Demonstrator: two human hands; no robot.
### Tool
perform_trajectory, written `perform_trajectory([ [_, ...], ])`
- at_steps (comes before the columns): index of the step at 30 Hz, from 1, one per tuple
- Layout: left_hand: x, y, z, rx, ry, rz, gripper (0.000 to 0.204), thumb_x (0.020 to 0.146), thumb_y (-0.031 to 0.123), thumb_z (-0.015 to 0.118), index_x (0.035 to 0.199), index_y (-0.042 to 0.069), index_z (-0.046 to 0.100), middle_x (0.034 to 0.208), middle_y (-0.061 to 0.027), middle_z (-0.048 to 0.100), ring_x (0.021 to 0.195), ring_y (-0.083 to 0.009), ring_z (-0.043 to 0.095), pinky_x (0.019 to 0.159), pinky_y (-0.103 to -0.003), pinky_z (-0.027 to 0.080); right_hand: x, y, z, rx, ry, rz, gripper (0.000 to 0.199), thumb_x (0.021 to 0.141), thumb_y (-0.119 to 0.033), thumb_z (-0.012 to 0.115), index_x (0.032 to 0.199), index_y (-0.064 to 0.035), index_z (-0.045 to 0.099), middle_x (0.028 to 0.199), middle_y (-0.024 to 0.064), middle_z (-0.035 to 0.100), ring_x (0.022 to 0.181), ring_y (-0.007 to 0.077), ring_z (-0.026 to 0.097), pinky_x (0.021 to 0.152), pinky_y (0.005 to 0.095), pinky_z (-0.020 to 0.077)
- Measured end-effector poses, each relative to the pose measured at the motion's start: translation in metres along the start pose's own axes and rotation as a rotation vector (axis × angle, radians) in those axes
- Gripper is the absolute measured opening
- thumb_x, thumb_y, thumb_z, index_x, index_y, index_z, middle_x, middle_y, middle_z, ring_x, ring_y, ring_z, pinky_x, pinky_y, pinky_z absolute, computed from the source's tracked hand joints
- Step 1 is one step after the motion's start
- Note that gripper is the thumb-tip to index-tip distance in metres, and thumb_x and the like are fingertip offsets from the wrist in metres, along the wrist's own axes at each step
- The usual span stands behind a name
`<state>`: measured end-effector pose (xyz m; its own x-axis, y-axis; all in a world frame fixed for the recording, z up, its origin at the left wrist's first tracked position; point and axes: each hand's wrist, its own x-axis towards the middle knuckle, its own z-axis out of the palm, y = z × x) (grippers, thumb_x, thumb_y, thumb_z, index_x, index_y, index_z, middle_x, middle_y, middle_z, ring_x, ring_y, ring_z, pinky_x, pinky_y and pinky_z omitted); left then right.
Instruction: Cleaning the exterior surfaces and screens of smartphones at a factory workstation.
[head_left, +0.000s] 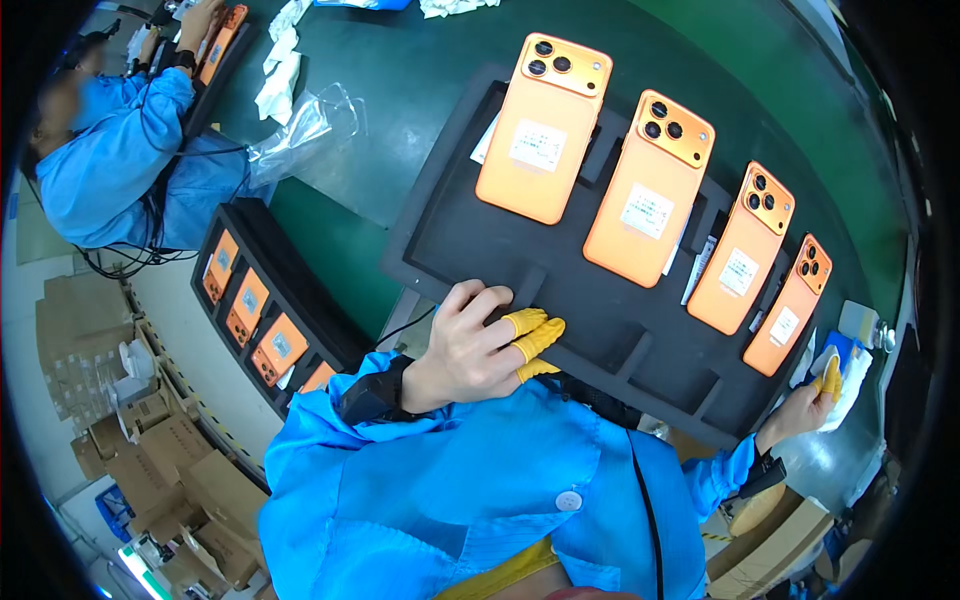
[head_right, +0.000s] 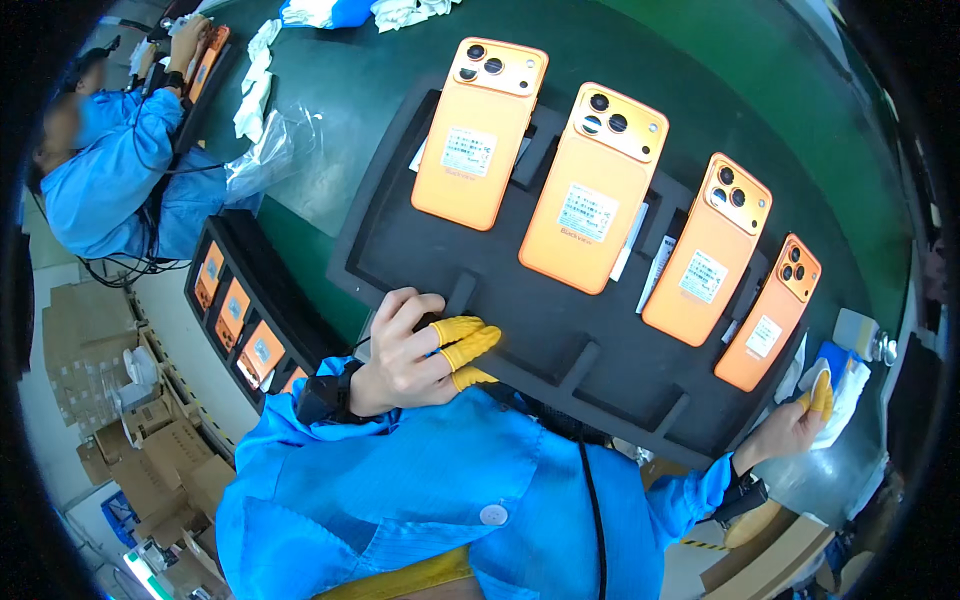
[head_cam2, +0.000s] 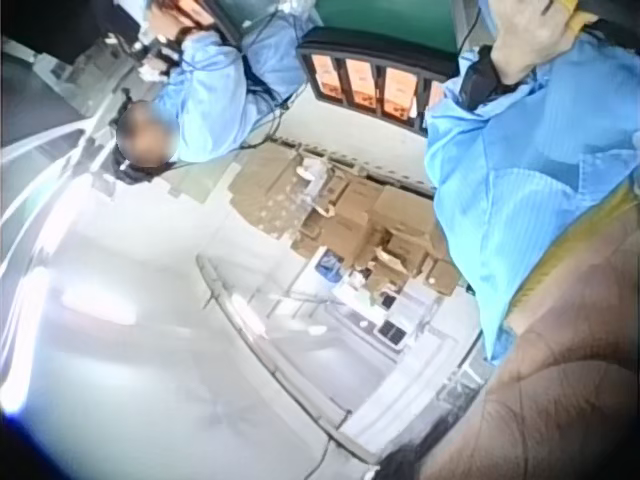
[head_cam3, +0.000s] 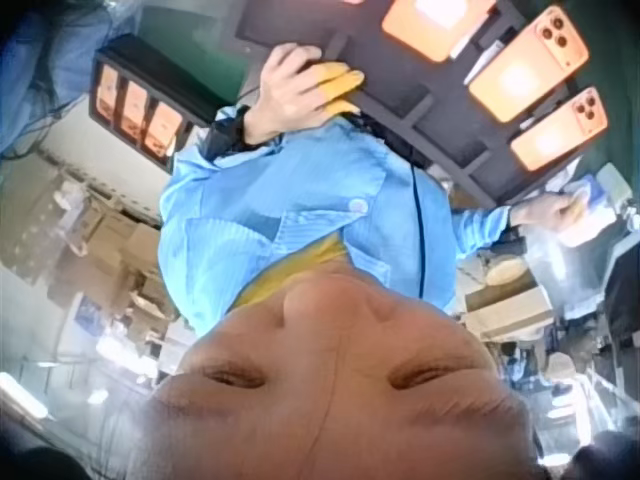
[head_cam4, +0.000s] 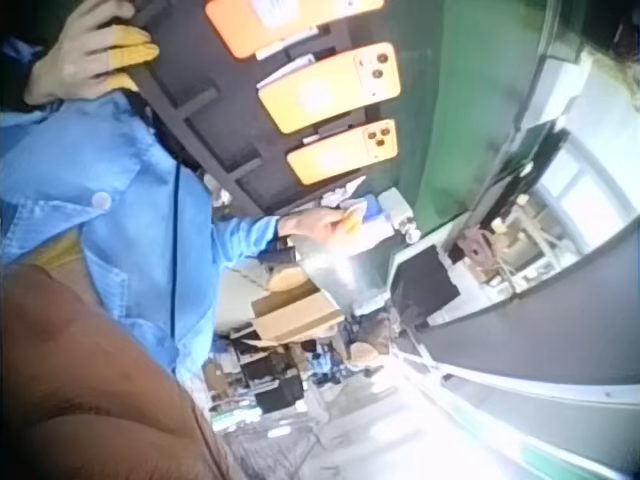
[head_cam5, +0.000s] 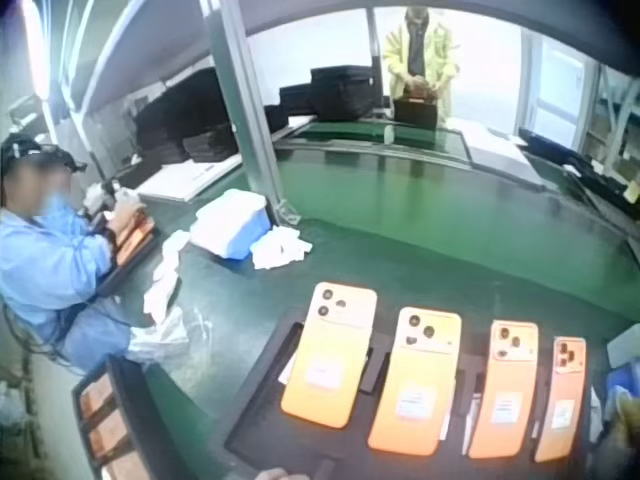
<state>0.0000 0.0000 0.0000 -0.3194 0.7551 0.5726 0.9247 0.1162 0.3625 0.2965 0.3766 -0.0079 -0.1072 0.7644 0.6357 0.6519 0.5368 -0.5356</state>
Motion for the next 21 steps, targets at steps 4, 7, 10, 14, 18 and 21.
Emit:
perform_trajectory([
  [4,0.000,-0.002,0.001,0.008,0.030,0.017,0.032,0.063,0.035,0.077,0.084,0.011,0.074,0.080,-0.0031,0.065,0.076,-0.0243,0.056,0.067,-0.039,0.044,-0.002,-0.006,0.002,-0.105,-0.011,-0.109,0.037,0.081,0.006,0.045,0.111,0.0016,0.065,0.107,0.0124,0.066,0.100,0.0228,0.062,0.090,0.0303,0.0454],
  [7,-0.001,-0.009,0.000,-0.017,0.037,0.023,0.031,0.064,0.035,0.077,0.084,0.011,0.074,0.079,-0.0027,0.065,0.076,-0.0238,0.056,0.066,-0.039,0.044,-0.004,-0.015,0.001,-0.156,-0.002,-0.113,0.035,0.082,0.005,0.045,0.110,0.0020,0.066,0.106,0.0124,0.066,0.099,0.0230,0.062,0.089,0.0308,0.0463],
  [10,0.000,-0.010,0.002,-0.030,0.044,0.021,0.030,0.064,0.034,0.076,0.083,0.011,0.074,0.079,-0.0023,0.064,0.075,-0.0238,0.056,0.067,-0.038,0.043,-0.002,-0.014,0.002,-0.154,-0.009,-0.097,0.035,0.082,0.004,0.045,0.111,0.0021,0.065,0.107,0.0123,0.066,0.099,0.0231,0.062,0.089,0.0305,0.0462],
  [14,-0.001,-0.007,0.004,-0.029,0.030,0.006,0.030,0.063,0.034,0.076,0.083,0.012,0.074,0.079,-0.0015,0.064,0.075,-0.0236,0.056,0.067,-0.038,0.043,-0.003,-0.013,0.003,-0.113,-0.018,-0.067,0.036,0.082,0.004,0.045,0.112,0.0020,0.065,0.106,0.0119,0.066,0.099,0.0226,0.061,0.089,0.0301,0.0456],
  [18,0.005,-0.007,-0.001,-0.037,0.023,0.025,0.030,0.062,0.034,0.077,0.083,0.012,0.074,0.078,-0.0013,0.064,0.075,-0.0232,0.056,0.068,-0.038,0.043,-0.001,-0.008,0.001,-0.107,-0.037,-0.085,0.039,0.080,0.006,0.043,0.112,0.0020,0.065,0.108,0.0121,0.065,0.101,0.0233,0.060,0.091,0.0304,0.0446],
  [21,0.006,-0.007,-0.004,-0.052,0.011,0.014,0.032,0.061,0.034,0.077,0.084,0.012,0.073,0.079,-0.0013,0.064,0.075,-0.0239,0.056,0.068,-0.038,0.043,-0.003,-0.016,0.001,-0.073,-0.030,-0.064,0.042,0.078,0.007,0.042,0.112,0.0018,0.065,0.110,0.0126,0.064,0.103,0.0233,0.059,0.094,0.0306,0.0428],
])
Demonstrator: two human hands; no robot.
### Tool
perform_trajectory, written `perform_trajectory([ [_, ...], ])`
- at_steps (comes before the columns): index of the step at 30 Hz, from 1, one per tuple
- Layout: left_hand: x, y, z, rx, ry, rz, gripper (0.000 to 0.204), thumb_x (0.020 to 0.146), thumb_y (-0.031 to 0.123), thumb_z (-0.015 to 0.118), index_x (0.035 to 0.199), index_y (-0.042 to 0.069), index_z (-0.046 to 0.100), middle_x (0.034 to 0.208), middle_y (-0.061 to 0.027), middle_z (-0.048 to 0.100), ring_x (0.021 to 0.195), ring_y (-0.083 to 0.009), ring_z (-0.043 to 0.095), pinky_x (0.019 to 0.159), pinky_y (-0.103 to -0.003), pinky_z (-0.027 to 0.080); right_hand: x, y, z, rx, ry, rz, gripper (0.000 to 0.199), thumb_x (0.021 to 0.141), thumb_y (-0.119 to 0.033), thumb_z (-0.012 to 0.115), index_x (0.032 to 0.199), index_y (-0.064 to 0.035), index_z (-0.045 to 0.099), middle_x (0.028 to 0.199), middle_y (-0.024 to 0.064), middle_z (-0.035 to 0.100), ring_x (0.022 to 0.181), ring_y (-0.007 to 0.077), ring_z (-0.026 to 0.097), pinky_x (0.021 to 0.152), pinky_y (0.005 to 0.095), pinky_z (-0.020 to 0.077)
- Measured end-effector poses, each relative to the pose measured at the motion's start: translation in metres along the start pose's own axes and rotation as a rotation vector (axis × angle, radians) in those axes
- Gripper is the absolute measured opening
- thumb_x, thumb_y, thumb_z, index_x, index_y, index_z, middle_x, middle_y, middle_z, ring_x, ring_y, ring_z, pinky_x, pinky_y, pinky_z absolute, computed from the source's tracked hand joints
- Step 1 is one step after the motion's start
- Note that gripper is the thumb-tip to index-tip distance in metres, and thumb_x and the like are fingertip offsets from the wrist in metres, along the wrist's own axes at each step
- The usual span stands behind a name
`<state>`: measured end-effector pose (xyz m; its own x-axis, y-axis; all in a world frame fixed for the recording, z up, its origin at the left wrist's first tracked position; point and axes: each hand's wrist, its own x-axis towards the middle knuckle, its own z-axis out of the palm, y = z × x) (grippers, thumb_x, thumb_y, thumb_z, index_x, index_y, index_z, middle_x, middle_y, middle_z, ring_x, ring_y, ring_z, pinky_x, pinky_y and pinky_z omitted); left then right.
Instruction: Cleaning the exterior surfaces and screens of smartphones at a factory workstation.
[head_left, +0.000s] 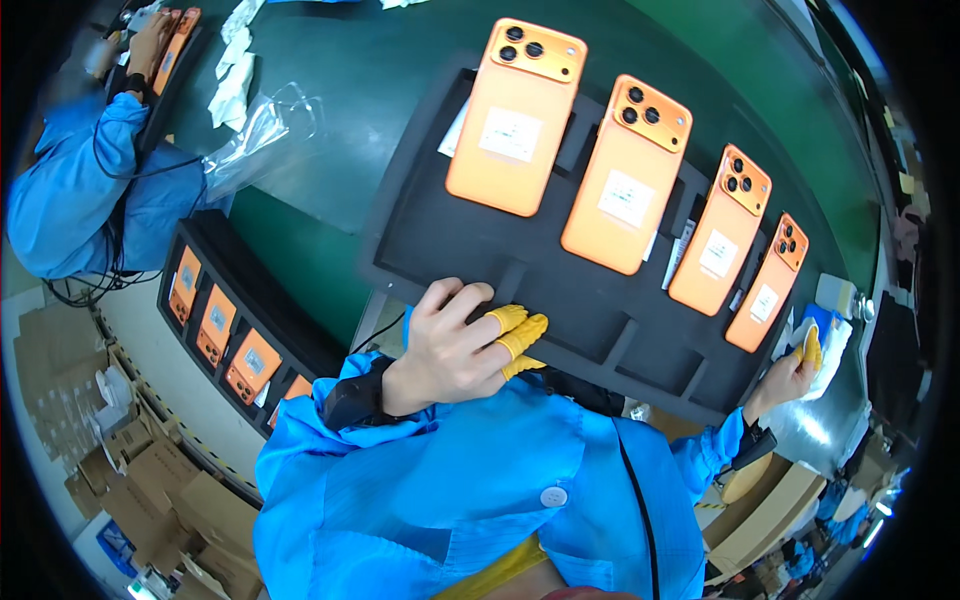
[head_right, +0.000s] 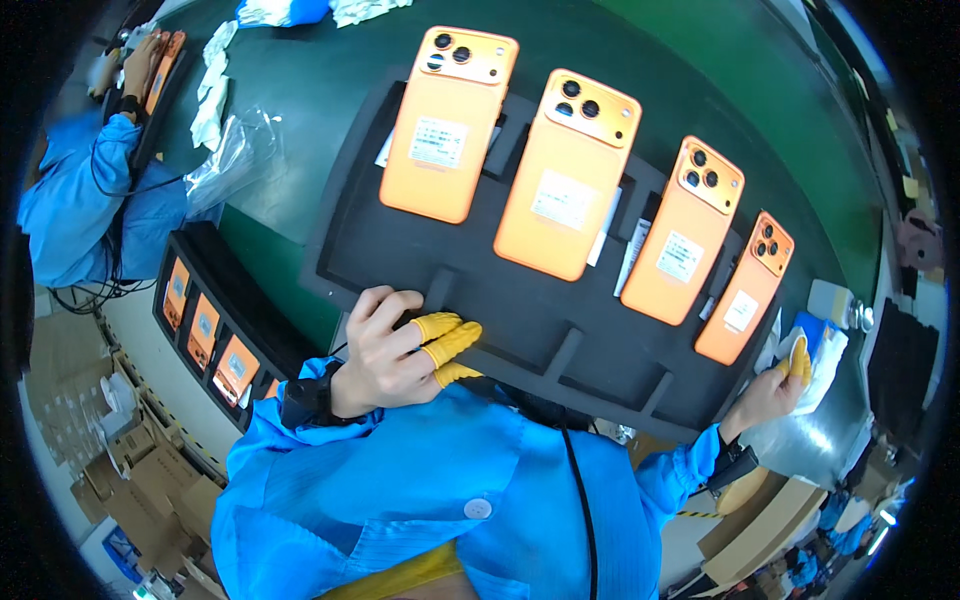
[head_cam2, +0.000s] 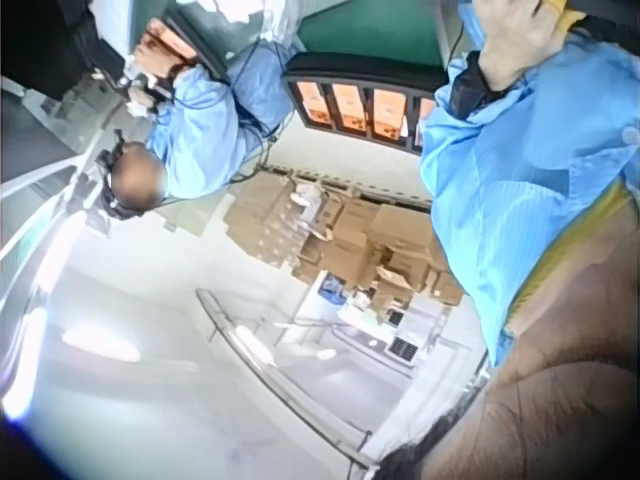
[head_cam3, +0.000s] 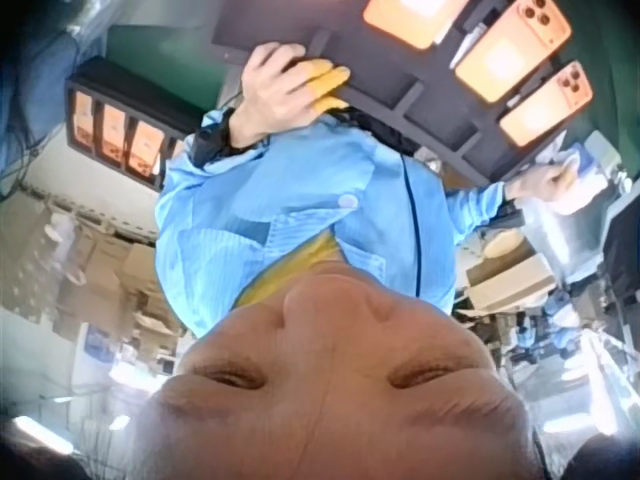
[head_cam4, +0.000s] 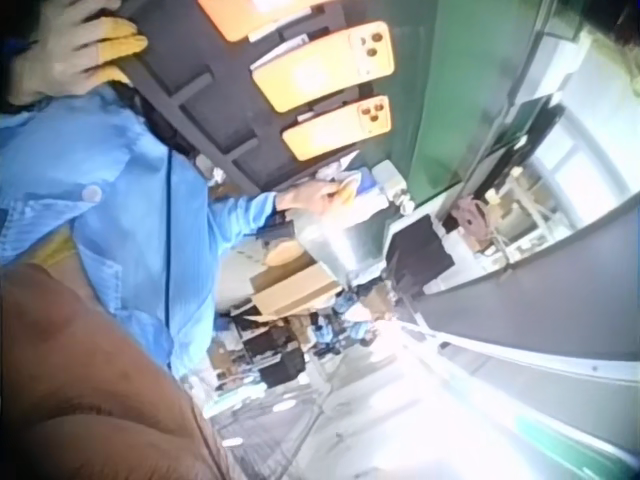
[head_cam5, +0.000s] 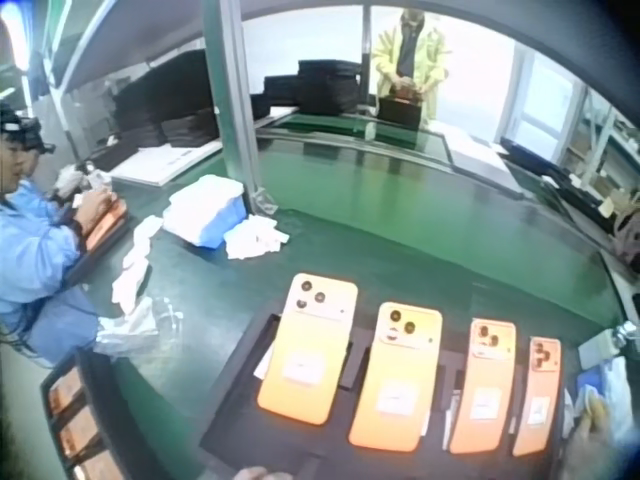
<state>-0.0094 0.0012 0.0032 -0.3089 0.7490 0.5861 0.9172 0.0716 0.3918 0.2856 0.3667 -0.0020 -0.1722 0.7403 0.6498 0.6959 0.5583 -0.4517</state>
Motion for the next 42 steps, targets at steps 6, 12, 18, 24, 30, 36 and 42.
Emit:
perform_trajectory([
  [6,0.001,-0.002,-0.005,0.002,-0.054,-0.027,0.038,0.057,0.034,0.081,0.087,0.011,0.074,0.083,-0.0027,0.066,0.081,-0.0261,0.056,0.073,-0.040,0.042,-0.006,-0.006,0.002,-0.010,0.008,0.084,0.037,0.079,0.007,0.044,0.108,0.0008,0.067,0.101,0.0108,0.065,0.093,0.0208,0.061,0.083,0.0283,0.0461],
  [12,0.003,-0.001,-0.006,0.003,-0.056,-0.022,0.035,0.060,0.032,0.081,0.087,0.011,0.074,0.084,-0.0047,0.066,0.083,-0.0259,0.056,0.073,-0.040,0.042,-0.007,-0.011,0.000,0.042,0.015,0.104,0.040,0.078,0.009,0.042,0.108,0.0019,0.067,0.103,0.0111,0.065,0.095,0.0212,0.061,0.086,0.0277,0.0456],
  [18,0.006,-0.003,-0.001,0.005,-0.055,-0.047,0.034,0.062,0.035,0.079,0.087,0.012,0.074,0.085,-0.0048,0.067,0.081,-0.0250,0.055,0.072,-0.038,0.041,-0.004,-0.014,0.000,-0.009,0.022,0.018,0.042,0.078,0.010,0.041,0.111,0.0019,0.066,0.107,0.0122,0.064,0.099,0.0216,0.060,0.088,0.0285,0.0457],
  [24,0.034,-0.008,-0.024,-0.064,-0.084,-0.135,0.048,0.073,0.040,0.068,0.106,0.006,0.070,0.110,-0.0106,0.064,0.088,-0.0292,0.054,0.076,-0.039,0.041,0.021,-0.046,-0.013,0.141,-0.014,-0.230,0.041,0.079,0.013,0.042,0.113,0.0034,0.064,0.107,0.0144,0.062,0.106,0.0239,0.059,0.090,0.0305,0.0475],
  [30,0.033,-0.017,-0.003,0.315,-0.060,-0.381,0.029,0.082,0.034,0.065,0.090,0.006,0.069,0.096,-0.0099,0.061,0.097,-0.0311,0.053,0.080,-0.043,0.036,0.026,-0.186,0.005,0.088,-0.307,-0.929,0.043,0.059,0.012,0.067,0.100,-0.0017,0.070,0.093,0.0163,0.063,0.091,0.0317,0.062,0.077,0.0365,0.0518],
  [36,0.030,-0.012,-0.007,0.374,-0.120,-0.442,0.030,0.084,0.029,0.060,0.101,0.005,0.068,0.102,-0.0119,0.062,0.102,-0.0330,0.052,0.081,-0.043,0.037,-0.010,-0.271,0.083,0.391,-0.615,-1.479,0.023,0.062,-0.017,0.068,0.083,-0.0083,0.071,0.093,0.0054,0.056,0.086,0.0199,0.056,0.063,0.0317,0.0444],
  [42,0.033,-0.010,-0.006,0.318,-0.105,-0.451,0.027,0.080,0.028,0.063,0.091,0.005,0.069,0.099,-0.0131,0.061,0.098,-0.0349,0.053,0.080,-0.044,0.037,-0.026,-0.280,0.104,0.377,-0.632,-1.486,0.019,0.060,-0.015,0.069,0.078,-0.0083,0.069,0.081,0.0039,0.049,0.089,0.0181,0.052,0.066,0.0315,0.0433],
])
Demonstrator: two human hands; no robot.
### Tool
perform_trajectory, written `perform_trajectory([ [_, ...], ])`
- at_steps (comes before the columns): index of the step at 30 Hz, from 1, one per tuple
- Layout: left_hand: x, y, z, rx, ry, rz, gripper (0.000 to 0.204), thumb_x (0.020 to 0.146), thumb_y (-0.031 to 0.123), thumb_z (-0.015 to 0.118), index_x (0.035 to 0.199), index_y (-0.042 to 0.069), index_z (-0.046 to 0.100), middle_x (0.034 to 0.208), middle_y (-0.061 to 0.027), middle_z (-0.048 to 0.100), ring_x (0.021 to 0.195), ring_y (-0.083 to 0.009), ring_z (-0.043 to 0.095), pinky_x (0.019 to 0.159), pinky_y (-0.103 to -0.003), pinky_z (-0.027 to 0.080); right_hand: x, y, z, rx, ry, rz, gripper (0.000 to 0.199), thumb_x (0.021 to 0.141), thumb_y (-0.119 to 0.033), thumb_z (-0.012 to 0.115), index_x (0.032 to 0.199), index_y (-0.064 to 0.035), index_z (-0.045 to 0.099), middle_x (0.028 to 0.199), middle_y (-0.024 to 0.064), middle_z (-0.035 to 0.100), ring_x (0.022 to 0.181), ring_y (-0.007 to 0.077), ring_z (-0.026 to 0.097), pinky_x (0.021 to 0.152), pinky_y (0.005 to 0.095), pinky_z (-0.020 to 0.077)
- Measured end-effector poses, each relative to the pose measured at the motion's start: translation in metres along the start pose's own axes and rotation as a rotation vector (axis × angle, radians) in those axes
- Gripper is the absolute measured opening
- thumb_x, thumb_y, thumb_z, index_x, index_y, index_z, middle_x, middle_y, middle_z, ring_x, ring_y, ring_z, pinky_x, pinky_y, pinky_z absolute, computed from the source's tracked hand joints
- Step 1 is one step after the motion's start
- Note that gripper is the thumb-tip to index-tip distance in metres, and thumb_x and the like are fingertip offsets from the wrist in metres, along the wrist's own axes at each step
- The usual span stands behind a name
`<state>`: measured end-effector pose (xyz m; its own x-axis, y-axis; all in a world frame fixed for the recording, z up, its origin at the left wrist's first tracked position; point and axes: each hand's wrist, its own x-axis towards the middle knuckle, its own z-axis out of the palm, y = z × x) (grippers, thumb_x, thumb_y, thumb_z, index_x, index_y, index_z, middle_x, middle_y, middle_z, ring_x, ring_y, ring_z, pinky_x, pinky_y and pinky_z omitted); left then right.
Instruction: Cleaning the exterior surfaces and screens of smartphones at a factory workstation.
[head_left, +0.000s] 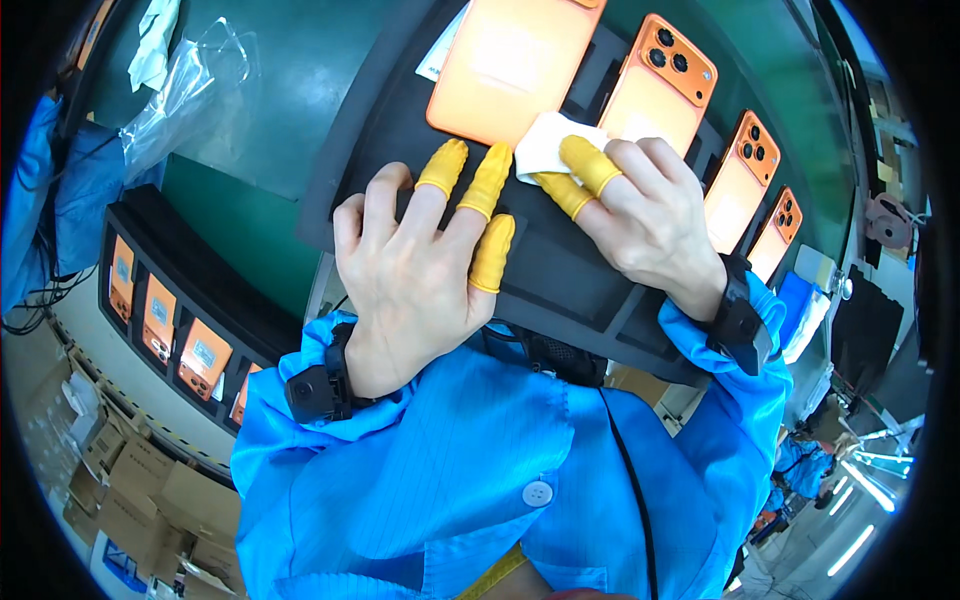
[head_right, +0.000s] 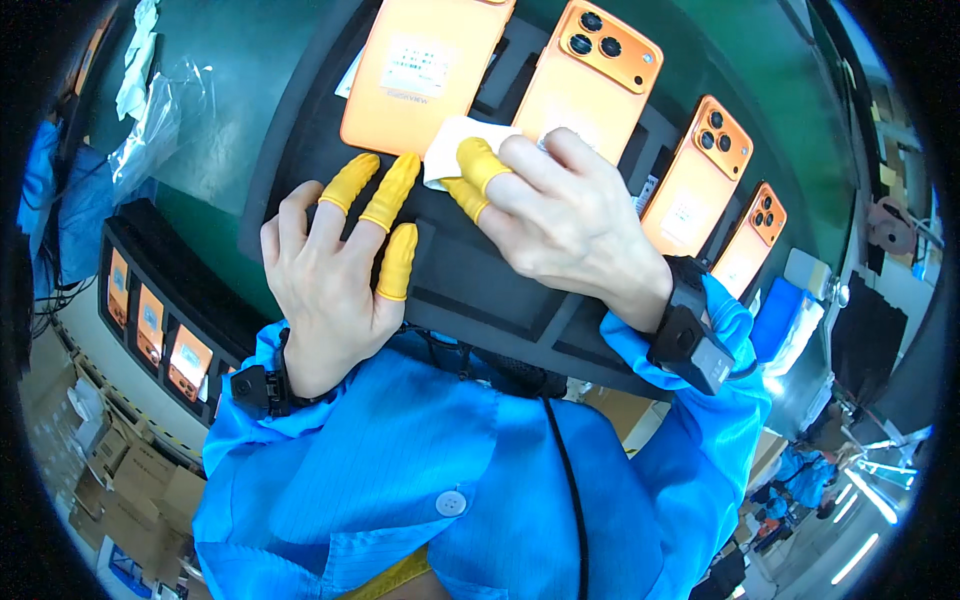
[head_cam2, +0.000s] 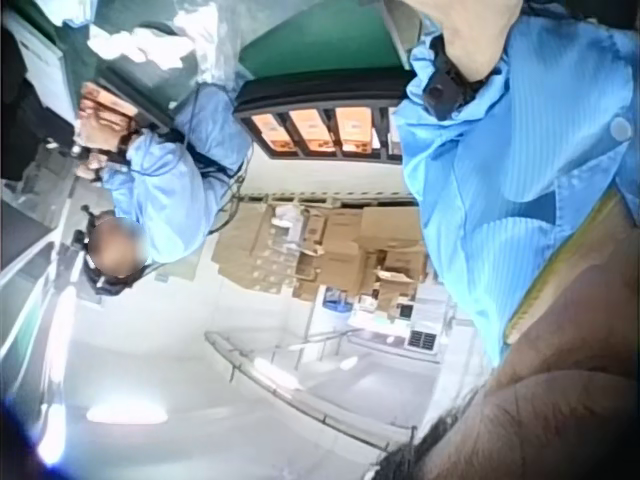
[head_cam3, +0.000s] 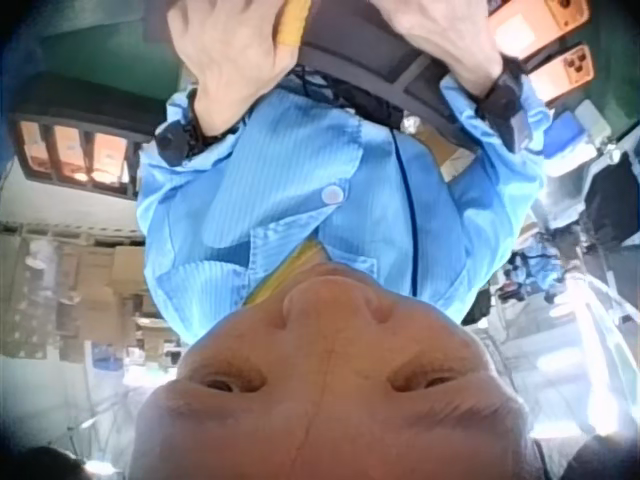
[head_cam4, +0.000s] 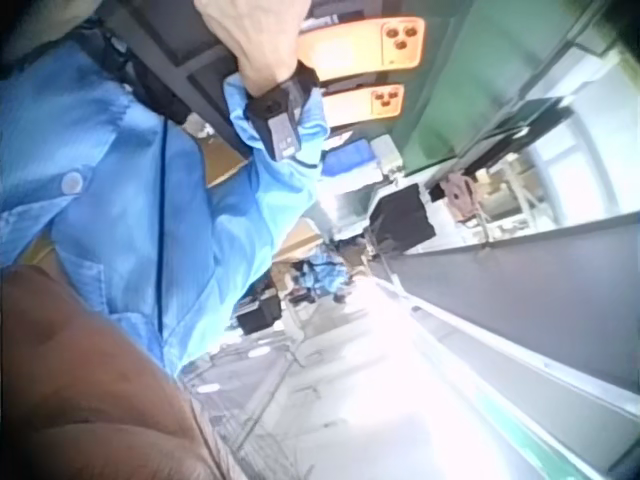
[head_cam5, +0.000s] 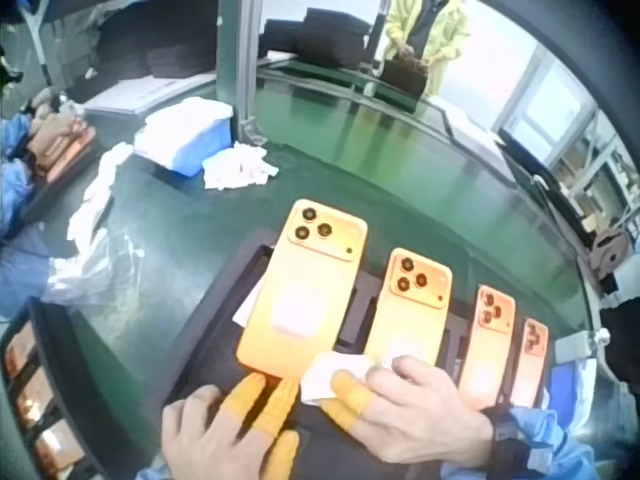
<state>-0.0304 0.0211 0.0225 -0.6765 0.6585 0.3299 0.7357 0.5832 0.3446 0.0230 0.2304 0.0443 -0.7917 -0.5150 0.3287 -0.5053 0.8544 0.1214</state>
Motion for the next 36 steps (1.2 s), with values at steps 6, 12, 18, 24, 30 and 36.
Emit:
perform_trajectory([
  [6,0.001,0.000,0.001,-0.005,0.031,0.023,0.026,0.079,0.028,0.063,0.089,0.005,0.068,0.096,-0.0131,0.060,0.099,-0.0359,0.053,0.079,-0.044,0.037,-0.014,0.010,-0.008,-0.058,-0.076,-0.032,0.039,0.058,-0.013,0.071,0.096,-0.0064,0.070,0.102,0.0075,0.057,0.084,0.0234,0.056,0.064,0.0356,0.0446],
  [12,0.001,-0.001,0.001,0.049,0.022,0.025,0.031,0.082,0.029,0.061,0.101,0.006,0.068,0.110,-0.0107,0.061,0.101,-0.0350,0.052,0.082,-0.042,0.038,-0.041,0.014,-0.040,-0.186,0.081,0.204,0.039,0.054,-0.008,0.066,0.093,-0.0046,0.072,0.096,0.0116,0.061,0.070,0.0227,0.055,0.057,0.0325,0.0427],
  [18,0.001,-0.004,-0.001,0.095,0.003,0.035,0.034,0.085,0.030,0.058,0.109,0.008,0.067,0.108,-0.0113,0.060,0.102,-0.0331,0.051,0.080,-0.040,0.037,-0.086,-0.006,-0.059,-0.135,-0.058,0.358,0.032,0.055,-0.005,0.072,0.086,-0.0037,0.072,0.095,0.0127,0.062,0.071,0.0235,0.056,0.055,0.0322,0.0426],
  [24,-0.006,0.013,-0.001,-0.064,0.088,0.056,0.031,0.078,0.022,0.071,0.107,0.010,0.070,0.109,-0.0117,0.060,0.097,-0.0311,0.047,0.084,-0.037,0.038,-0.103,-0.017,-0.059,-0.098,-0.047,0.393,0.041,0.050,0.003,0.064,0.089,-0.0047,0.072,0.098,0.0116,0.061,0.071,0.0253,0.057,0.056,0.0330,0.0452],
  [30,-0.017,0.042,0.003,-0.144,-0.048,0.208,0.033,0.074,0.020,0.075,0.106,0.013,0.071,0.111,-0.0085,0.059,0.101,-0.0299,0.045,0.086,-0.039,0.038,-0.104,-0.017,-0.054,-0.080,-0.008,0.316,0.029,0.056,-0.011,0.072,0.085,-0.0066,0.072,0.100,0.0098,0.060,0.079,0.0223,0.058,0.057,0.0330,0.0413],
  [36,-0.022,0.047,0.006,-0.173,-0.076,0.273,0.028,0.072,0.021,0.077,0.098,0.012,0.073,0.105,-0.0072,0.061,0.099,-0.0290,0.047,0.083,-0.040,0.038,-0.132,-0.021,-0.077,-0.213,0.087,0.612,0.040,0.053,0.002,0.069,0.092,-0.0060,0.073,0.098,0.0105,0.062,0.070,0.0234,0.056,0.056,0.0331,0.0430],
])
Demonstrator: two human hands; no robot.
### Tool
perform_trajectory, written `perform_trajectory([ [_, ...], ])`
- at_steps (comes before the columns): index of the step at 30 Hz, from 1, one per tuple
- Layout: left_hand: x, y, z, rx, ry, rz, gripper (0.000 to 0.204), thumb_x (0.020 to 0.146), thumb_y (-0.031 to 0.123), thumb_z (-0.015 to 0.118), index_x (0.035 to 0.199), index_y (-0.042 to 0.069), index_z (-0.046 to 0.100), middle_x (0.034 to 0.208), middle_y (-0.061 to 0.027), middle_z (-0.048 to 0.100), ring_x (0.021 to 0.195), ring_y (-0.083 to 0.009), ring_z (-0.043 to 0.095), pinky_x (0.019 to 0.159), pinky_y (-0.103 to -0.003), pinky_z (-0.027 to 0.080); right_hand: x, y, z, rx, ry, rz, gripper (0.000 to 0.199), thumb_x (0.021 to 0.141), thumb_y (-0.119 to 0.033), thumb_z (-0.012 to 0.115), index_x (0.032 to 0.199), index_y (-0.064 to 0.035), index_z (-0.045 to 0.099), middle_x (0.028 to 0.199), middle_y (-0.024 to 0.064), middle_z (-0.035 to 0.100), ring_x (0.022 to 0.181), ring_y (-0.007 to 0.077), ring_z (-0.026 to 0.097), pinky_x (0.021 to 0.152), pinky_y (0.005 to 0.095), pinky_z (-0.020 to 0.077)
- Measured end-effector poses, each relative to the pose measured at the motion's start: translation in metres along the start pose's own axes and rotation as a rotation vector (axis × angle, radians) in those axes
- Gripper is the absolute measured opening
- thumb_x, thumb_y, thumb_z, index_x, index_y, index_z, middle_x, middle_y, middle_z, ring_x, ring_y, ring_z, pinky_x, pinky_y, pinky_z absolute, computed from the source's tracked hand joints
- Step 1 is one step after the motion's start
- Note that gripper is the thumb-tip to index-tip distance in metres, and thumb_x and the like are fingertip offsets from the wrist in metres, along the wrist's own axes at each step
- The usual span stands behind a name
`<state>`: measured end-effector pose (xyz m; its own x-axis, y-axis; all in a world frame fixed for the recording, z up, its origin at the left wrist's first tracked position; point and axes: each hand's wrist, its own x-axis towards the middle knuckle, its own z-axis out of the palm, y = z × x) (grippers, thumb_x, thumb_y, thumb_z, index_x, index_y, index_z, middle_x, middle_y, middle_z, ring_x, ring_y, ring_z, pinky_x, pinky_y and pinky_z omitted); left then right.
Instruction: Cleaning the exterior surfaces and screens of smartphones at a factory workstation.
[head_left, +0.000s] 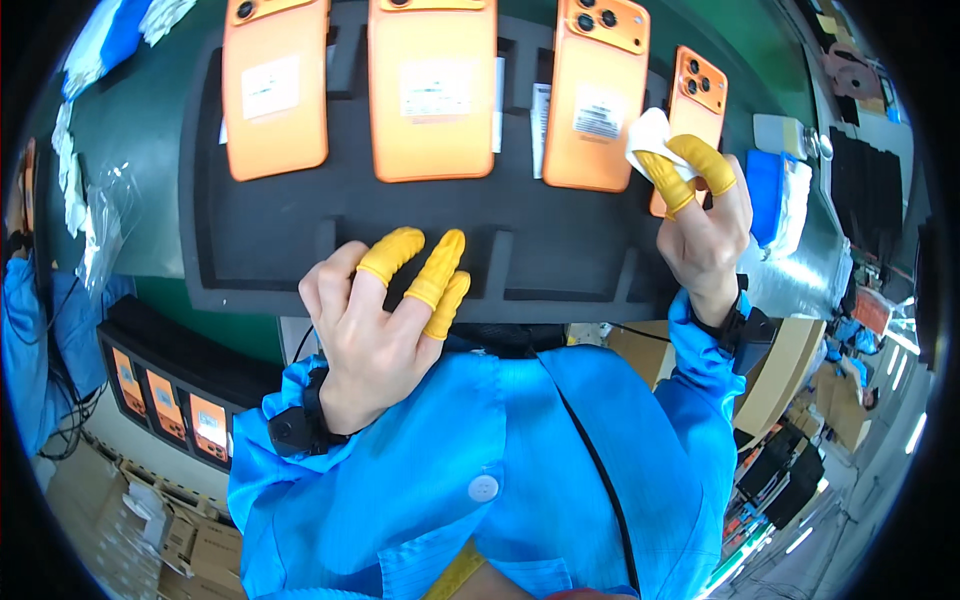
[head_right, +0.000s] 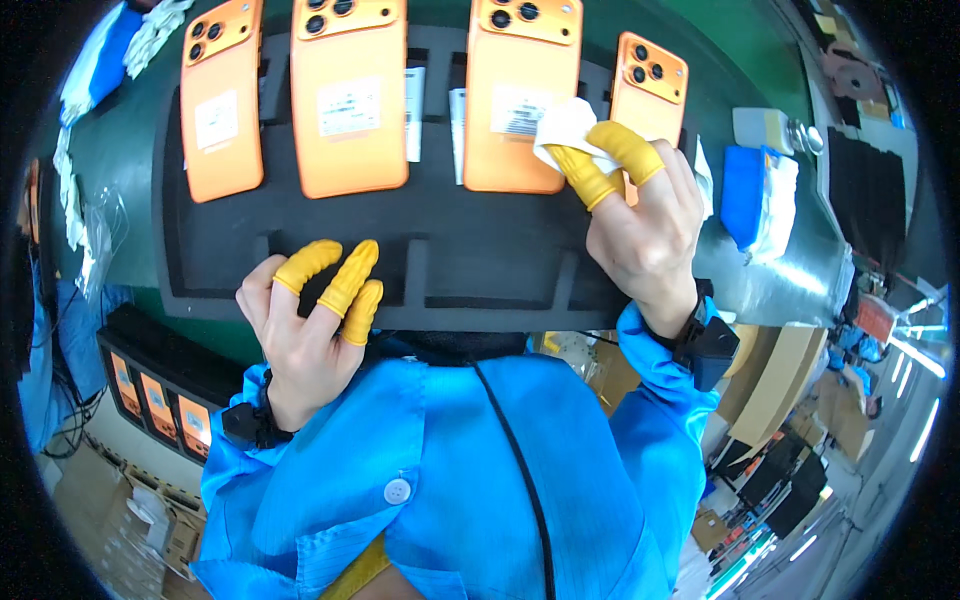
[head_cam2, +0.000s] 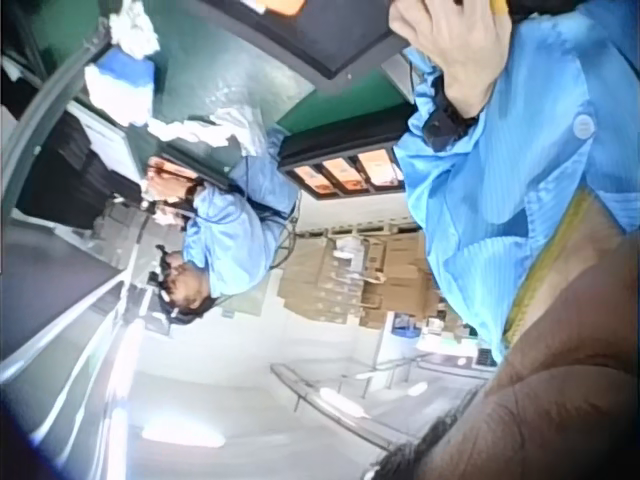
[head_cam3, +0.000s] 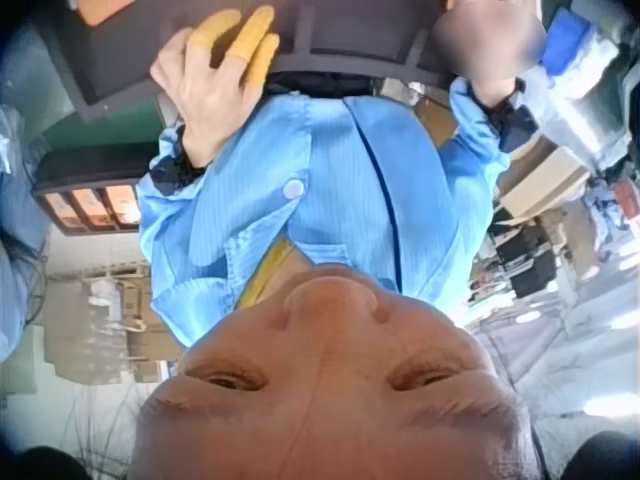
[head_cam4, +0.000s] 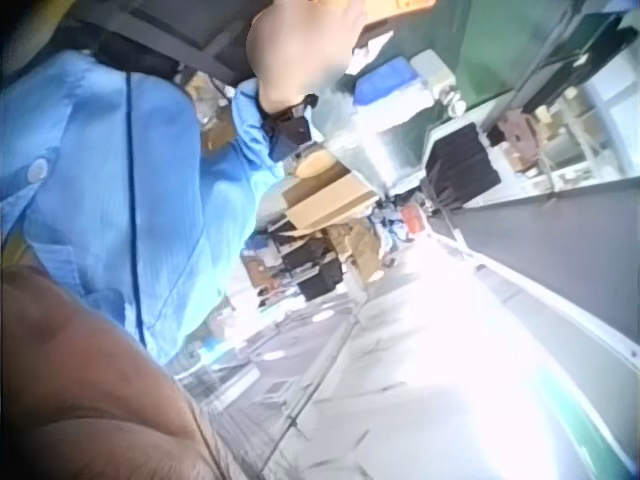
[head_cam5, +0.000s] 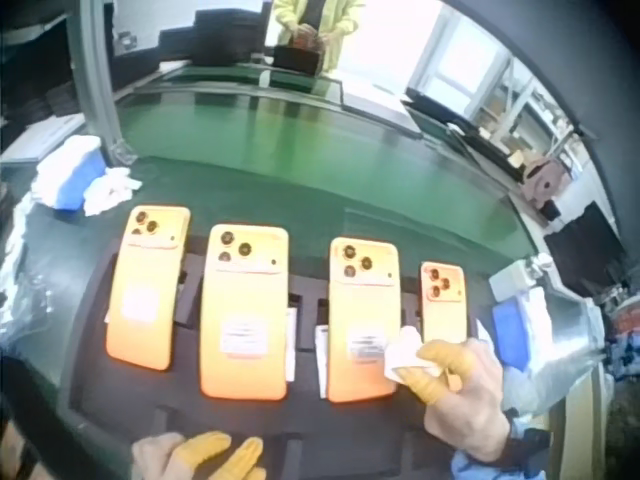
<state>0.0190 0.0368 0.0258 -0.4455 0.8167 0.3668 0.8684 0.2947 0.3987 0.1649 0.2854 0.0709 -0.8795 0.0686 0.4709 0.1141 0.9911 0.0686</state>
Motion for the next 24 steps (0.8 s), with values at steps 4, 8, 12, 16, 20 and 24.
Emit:
perform_trajectory([
  [4,0.002,0.003,0.001,-0.128,-0.013,0.125,0.032,0.067,0.022,0.079,0.096,0.011,0.074,0.098,-0.0056,0.062,0.094,-0.0274,0.048,0.080,-0.040,0.038,-0.030,0.004,-0.010,-0.052,-0.008,0.149,0.042,0.053,0.005,0.066,0.093,-0.0052,0.072,0.098,0.0117,0.061,0.073,0.0251,0.057,0.059,0.0332,0.0461],
  [8,0.010,0.007,0.001,-0.207,-0.032,0.254,0.037,0.059,0.026,0.082,0.092,0.010,0.074,0.089,-0.0046,0.062,0.084,-0.0263,0.051,0.074,-0.039,0.040,-0.059,0.013,-0.012,-0.107,0.079,0.323,0.049,0.054,0.012,0.054,0.096,-0.0047,0.072,0.100,0.0144,0.061,0.074,0.0263,0.058,0.063,0.0322,0.0484],
  [12,0.014,0.005,0.004,-0.231,-0.049,0.348,0.042,0.057,0.034,0.083,0.092,0.011,0.074,0.084,-0.0040,0.060,0.076,-0.0247,0.053,0.063,-0.036,0.040,-0.090,0.020,-0.014,-0.123,0.232,0.567,0.047,0.059,0.012,0.050,0.097,-0.0034,0.072,0.101,0.0145,0.062,0.076,0.0231,0.060,0.065,0.0296,0.0497],
  [16,0.013,0.003,0.004,-0.180,-0.085,0.370,0.041,0.059,0.035,0.082,0.091,0.012,0.074,0.083,-0.0053,0.057,0.078,-0.0253,0.053,0.063,-0.037,0.040,-0.119,0.029,-0.008,-0.182,0.355,0.678,0.043,0.065,0.013,0.050,0.099,-0.0024,0.071,0.101,0.0159,0.062,0.083,0.0260,0.063,0.070,0.0298,0.0504],
  [20,0.015,0.002,0.004,-0.148,-0.094,0.391,0.039,0.059,0.035,0.083,0.090,0.012,0.074,0.084,-0.0051,0.056,0.078,-0.0251,0.053,0.061,-0.037,0.041,-0.133,0.029,0.004,-0.175,0.466,0.805,0.044,0.064,0.013,0.048,0.099,-0.0012,0.071,0.101,0.0165,0.062,0.083,0.0261,0.063,0.072,0.0299,0.0502],
  [24,0.016,0.005,0.005,-0.124,-0.084,0.382,0.040,0.057,0.036,0.084,0.088,0.013,0.074,0.080,-0.0045,0.053,0.075,-0.0248,0.054,0.060,-0.037,0.041,-0.137,0.027,0.011,-0.143,0.536,0.824,0.046,0.063,0.012,0.045,0.099,-0.0007,0.071,0.100,0.0154,0.062,0.084,0.0255,0.064,0.073,0.0291,0.0501],
])
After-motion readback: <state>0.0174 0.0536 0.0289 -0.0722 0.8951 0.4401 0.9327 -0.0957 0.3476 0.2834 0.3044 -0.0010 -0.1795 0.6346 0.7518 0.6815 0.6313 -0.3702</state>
